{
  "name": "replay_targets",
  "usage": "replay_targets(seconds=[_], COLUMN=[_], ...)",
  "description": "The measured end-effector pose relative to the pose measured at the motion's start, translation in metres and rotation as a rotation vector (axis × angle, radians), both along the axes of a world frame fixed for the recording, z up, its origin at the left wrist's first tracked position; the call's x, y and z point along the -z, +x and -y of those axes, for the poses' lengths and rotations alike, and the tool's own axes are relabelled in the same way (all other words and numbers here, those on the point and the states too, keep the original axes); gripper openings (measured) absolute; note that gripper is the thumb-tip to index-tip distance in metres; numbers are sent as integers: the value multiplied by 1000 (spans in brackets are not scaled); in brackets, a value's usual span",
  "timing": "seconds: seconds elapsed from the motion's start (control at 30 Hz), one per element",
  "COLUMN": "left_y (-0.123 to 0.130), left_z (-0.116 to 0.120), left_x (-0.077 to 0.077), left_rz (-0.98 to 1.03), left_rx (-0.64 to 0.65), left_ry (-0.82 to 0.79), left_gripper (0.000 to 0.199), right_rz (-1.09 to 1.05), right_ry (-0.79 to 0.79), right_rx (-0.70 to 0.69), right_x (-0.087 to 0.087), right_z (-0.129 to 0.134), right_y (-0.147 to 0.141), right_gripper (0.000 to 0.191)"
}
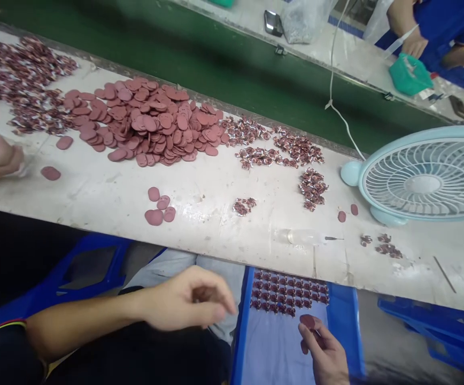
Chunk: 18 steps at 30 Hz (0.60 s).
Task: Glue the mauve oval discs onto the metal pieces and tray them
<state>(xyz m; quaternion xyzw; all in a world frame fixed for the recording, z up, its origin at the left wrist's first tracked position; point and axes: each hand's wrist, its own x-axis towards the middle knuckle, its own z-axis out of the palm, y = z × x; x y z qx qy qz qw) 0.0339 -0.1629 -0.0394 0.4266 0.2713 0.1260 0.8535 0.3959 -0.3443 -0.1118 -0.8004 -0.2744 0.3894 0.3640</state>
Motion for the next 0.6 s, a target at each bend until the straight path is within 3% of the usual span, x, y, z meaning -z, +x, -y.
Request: replay_targets(seconds=[0.13, 0.23, 0.4, 0.53, 0.6], left_y=[47, 54, 40, 31, 30], left_z=[-8, -3, -4, -10, -14], left_x=[34, 46, 46, 39, 36], left_rz=[43, 98, 160, 114, 98], left_rx=[4, 12, 117, 138, 165], left_ry=[-152, -197, -313, -223, -193], left_gripper=[52, 50, 46, 26, 26], right_rz=[-284, -425, -476, -433, -424], right_ry=[-8, -126, -248, -352, -379], right_rx=[-479, -742, -814, -941, -931], right_x=[-31, -52, -59, -65, -69], right_z=[-40, -71, -104, -122, -128], right_y=[-48, -75, -94, -106, -109], right_gripper=[20, 8, 8, 13, 12])
